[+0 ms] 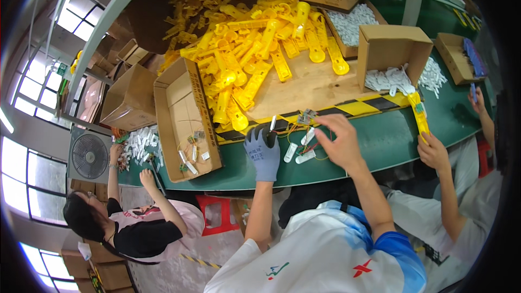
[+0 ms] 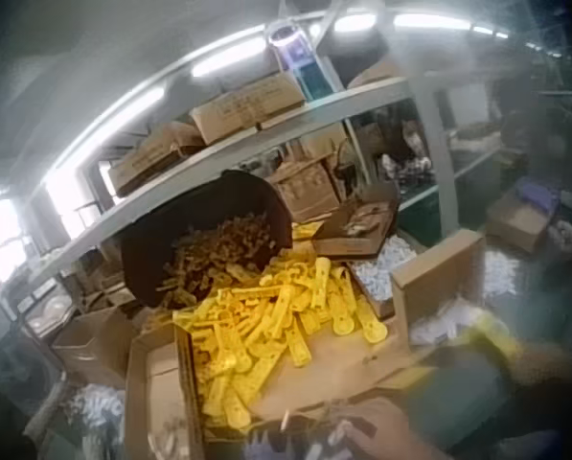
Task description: The person assembles flashlights on a workbench by fitting wired circuit boards and white plastic parts into yellow plastic flashlight casings by hand.
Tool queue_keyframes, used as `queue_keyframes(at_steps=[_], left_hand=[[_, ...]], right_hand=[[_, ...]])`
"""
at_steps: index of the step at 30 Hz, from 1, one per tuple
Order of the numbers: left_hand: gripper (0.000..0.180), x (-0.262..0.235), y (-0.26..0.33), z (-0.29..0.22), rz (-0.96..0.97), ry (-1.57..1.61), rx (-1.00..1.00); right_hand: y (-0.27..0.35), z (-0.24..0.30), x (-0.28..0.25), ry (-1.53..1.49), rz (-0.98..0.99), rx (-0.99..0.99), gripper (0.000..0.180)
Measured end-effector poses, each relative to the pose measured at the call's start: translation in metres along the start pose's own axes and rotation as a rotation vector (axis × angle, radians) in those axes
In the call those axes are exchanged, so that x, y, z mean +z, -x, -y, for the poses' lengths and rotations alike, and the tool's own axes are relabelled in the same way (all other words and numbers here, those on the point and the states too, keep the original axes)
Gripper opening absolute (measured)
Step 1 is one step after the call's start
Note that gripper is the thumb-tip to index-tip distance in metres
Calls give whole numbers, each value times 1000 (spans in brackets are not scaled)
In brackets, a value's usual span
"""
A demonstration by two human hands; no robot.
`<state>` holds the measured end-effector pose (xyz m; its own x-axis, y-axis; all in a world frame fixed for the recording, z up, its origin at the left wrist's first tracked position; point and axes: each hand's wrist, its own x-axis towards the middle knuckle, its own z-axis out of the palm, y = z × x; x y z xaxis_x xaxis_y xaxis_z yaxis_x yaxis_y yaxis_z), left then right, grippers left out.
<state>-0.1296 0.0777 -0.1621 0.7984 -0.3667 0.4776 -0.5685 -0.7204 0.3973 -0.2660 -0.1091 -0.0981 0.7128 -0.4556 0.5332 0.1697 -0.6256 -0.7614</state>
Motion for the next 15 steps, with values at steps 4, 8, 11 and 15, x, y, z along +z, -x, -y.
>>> queue_keyframes(at_steps=[4,8,11,15], left_hand=[[32,-17,-16,-17,-281,86,113],[35,-54,-26,-48,-377,85,348],[38,-53,-28,-55,-303,156,556],[42,-39,-34,-63,-114,372,498]], right_hand=[[-10,17,18,-108,19,2,24],[-25,38,18,-300,63,89,24],[-31,43,22,-331,90,121,24],[-29,23,24,-427,10,290,18]])
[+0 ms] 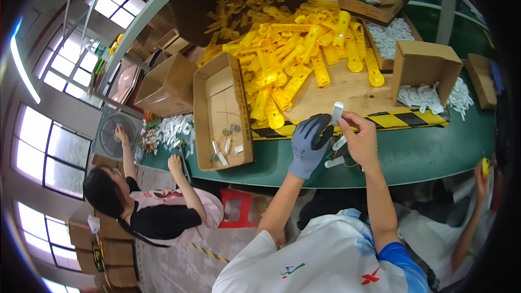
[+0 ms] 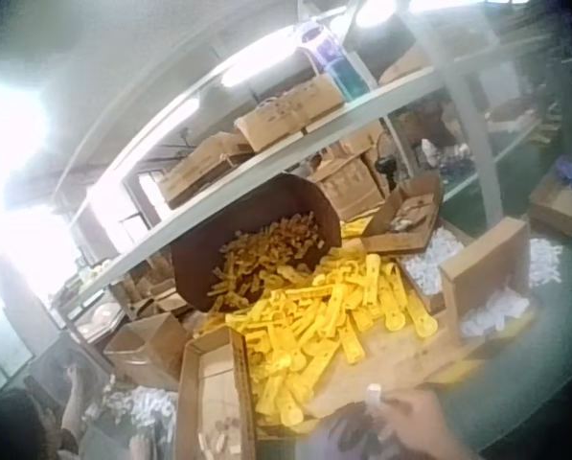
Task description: The person assembles flashlights on a workbench by fitting wired circuit boards and white plastic parts into yellow plastic flashlight casings by hand.
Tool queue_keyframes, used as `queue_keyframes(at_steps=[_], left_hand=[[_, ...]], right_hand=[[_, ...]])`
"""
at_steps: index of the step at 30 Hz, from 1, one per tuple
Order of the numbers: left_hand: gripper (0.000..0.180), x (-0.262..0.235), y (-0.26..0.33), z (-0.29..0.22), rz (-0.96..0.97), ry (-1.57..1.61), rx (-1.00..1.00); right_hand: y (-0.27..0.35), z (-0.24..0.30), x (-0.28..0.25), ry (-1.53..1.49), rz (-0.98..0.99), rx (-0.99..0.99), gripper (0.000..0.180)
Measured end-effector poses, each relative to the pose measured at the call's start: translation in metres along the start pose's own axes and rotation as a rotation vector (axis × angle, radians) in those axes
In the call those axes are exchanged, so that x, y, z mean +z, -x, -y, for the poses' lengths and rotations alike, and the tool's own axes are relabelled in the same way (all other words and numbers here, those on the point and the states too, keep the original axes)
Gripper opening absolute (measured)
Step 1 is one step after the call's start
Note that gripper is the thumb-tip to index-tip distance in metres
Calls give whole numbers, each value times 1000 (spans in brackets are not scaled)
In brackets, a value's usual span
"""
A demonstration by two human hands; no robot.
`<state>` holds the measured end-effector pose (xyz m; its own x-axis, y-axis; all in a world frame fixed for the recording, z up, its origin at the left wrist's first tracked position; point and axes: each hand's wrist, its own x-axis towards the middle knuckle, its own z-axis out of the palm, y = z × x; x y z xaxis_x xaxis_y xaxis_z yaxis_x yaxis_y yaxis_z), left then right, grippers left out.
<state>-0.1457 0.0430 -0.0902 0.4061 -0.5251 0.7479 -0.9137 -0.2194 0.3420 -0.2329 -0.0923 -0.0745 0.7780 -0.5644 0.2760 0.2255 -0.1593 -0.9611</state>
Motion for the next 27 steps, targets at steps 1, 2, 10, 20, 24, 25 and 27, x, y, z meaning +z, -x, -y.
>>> queue_keyframes(at_steps=[1,2,10,20,24,25,27], left_hand=[[43,1,-2,-1,45,71,-17],[43,0,-4,-1,40,59,-29],[66,-1,16,85,117,-803,-619],[46,-21,33,90,-124,-452,-614],[26,-26,41,75,-395,-249,-548],[23,-32,43,68,-408,-256,-538],[24,-32,40,45,-407,-314,-448]], right_hand=[[1,-7,-3,-6,17,2,18],[2,-12,-5,10,-24,-6,19],[13,-11,-31,-503,-559,-759,22],[-21,-50,-37,-174,-464,-233,19],[-12,-44,-40,-279,-354,-147,18],[-8,-36,-37,-229,-291,-151,18],[-2,-26,-34,-179,-239,-152,18]])
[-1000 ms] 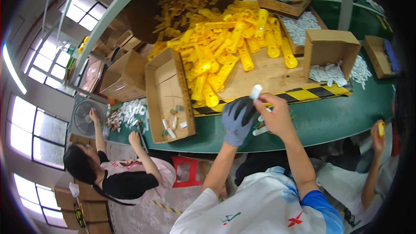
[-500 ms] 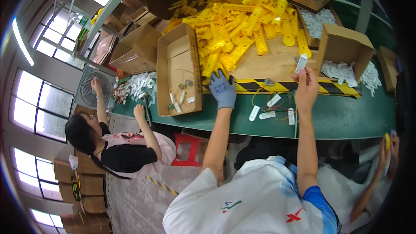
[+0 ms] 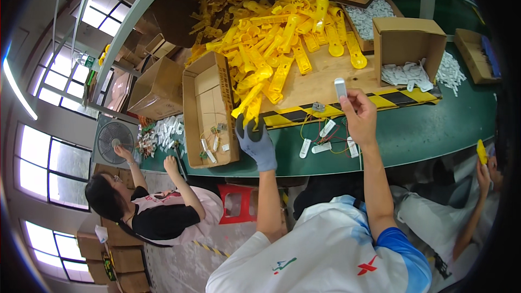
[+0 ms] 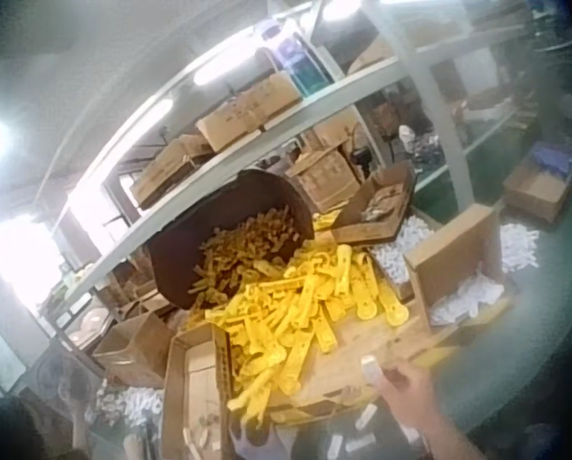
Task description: The person assembles flashlights on a workbench by fitting wired circuit boards and white plastic parts into yellow plastic flashlight casings by hand.
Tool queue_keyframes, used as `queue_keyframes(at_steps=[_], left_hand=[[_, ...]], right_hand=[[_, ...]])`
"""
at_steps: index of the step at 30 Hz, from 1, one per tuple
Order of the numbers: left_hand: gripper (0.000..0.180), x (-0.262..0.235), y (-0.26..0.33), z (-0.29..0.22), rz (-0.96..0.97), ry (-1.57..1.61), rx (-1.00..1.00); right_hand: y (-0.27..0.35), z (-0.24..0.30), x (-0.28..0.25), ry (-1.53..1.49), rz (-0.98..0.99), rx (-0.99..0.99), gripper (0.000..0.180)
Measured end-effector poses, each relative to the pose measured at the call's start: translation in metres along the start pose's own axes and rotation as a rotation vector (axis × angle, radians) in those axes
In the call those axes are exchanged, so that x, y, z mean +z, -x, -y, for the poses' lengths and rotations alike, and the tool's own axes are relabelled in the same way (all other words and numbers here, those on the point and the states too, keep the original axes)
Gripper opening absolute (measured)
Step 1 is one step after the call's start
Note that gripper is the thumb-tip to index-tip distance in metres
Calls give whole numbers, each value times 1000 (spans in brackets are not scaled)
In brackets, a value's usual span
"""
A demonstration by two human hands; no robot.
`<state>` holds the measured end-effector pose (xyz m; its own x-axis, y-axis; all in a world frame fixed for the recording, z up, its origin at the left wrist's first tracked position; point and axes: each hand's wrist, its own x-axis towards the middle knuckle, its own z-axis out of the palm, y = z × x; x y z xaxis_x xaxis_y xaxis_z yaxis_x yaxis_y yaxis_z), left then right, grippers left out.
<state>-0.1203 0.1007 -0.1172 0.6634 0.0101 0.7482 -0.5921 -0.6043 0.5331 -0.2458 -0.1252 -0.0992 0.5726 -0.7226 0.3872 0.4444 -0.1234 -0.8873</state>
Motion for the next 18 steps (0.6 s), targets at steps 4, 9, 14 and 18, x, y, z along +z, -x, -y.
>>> queue_keyframes(at_steps=[4,9,14,18], left_hand=[[29,-20,11,-21,-7,3,103],[28,-45,10,-37,184,173,170],[27,-68,5,-44,319,410,180],[28,-74,2,-43,394,449,180]], right_hand=[[8,17,7,93,187,98,18],[9,19,10,183,393,245,19],[9,18,8,250,443,293,16],[8,20,0,356,460,248,16]])
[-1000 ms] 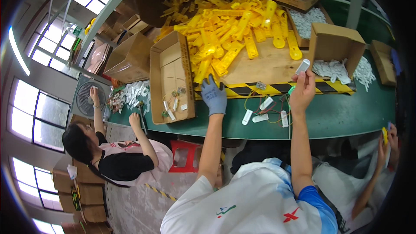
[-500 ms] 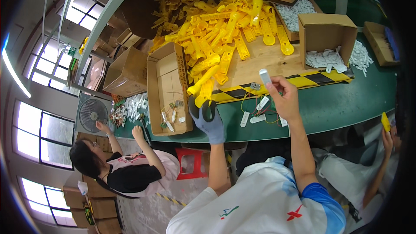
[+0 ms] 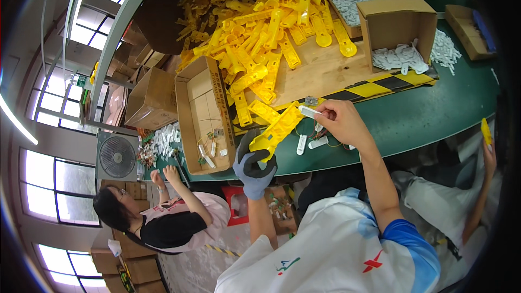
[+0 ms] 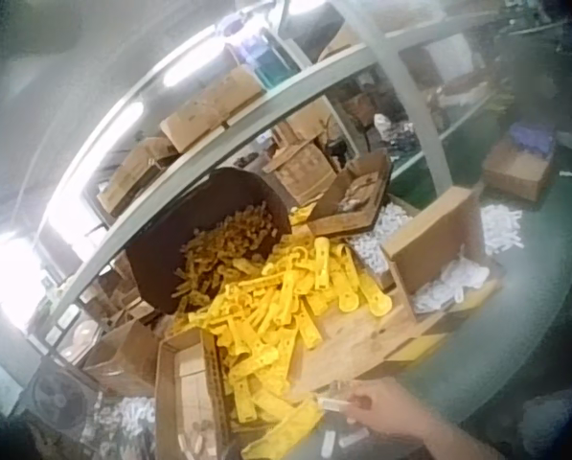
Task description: The person assembles flashlights on a workbench by fitting wired circuit boards and white plastic parts into yellow plastic flashlight casings by hand.
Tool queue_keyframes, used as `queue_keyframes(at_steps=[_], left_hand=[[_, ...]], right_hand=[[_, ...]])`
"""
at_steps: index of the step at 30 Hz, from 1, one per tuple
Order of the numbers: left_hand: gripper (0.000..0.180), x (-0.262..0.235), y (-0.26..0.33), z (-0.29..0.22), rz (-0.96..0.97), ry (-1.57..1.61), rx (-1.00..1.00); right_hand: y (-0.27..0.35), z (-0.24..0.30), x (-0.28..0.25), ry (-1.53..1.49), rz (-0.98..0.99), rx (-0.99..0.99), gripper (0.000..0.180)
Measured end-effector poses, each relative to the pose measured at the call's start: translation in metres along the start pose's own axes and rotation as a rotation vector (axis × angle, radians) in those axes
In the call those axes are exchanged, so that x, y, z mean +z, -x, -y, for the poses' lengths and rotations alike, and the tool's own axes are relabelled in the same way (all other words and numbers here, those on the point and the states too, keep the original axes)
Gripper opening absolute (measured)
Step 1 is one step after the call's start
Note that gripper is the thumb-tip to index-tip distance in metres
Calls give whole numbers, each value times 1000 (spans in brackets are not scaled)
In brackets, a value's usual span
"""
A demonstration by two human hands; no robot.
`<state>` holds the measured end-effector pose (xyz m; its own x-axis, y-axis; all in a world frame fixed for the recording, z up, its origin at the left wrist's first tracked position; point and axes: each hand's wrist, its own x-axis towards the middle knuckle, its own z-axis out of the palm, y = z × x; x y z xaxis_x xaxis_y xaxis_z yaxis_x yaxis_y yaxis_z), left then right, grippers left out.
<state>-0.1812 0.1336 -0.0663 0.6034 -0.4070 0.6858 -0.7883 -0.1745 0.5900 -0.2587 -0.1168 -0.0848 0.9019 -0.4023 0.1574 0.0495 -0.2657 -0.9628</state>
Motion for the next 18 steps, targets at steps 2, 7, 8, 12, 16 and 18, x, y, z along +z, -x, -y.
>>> queue_keyframes(at_steps=[2,7,8,12,16,18], left_hand=[[27,1,-4,-5,22,22,15],[25,-6,-14,-11,105,74,54],[25,-8,-17,-9,137,149,54],[31,-4,-20,5,32,504,-17],[30,19,-19,1,-87,1127,-119],[26,27,-15,7,-72,1280,-154]], right_hand=[[3,0,0,60,0,-29,16],[4,6,2,107,21,-11,15],[5,6,0,104,36,-21,15],[13,-8,-14,-267,87,17,19],[18,4,-15,-691,266,-16,50],[21,-3,-12,-857,397,52,71]])
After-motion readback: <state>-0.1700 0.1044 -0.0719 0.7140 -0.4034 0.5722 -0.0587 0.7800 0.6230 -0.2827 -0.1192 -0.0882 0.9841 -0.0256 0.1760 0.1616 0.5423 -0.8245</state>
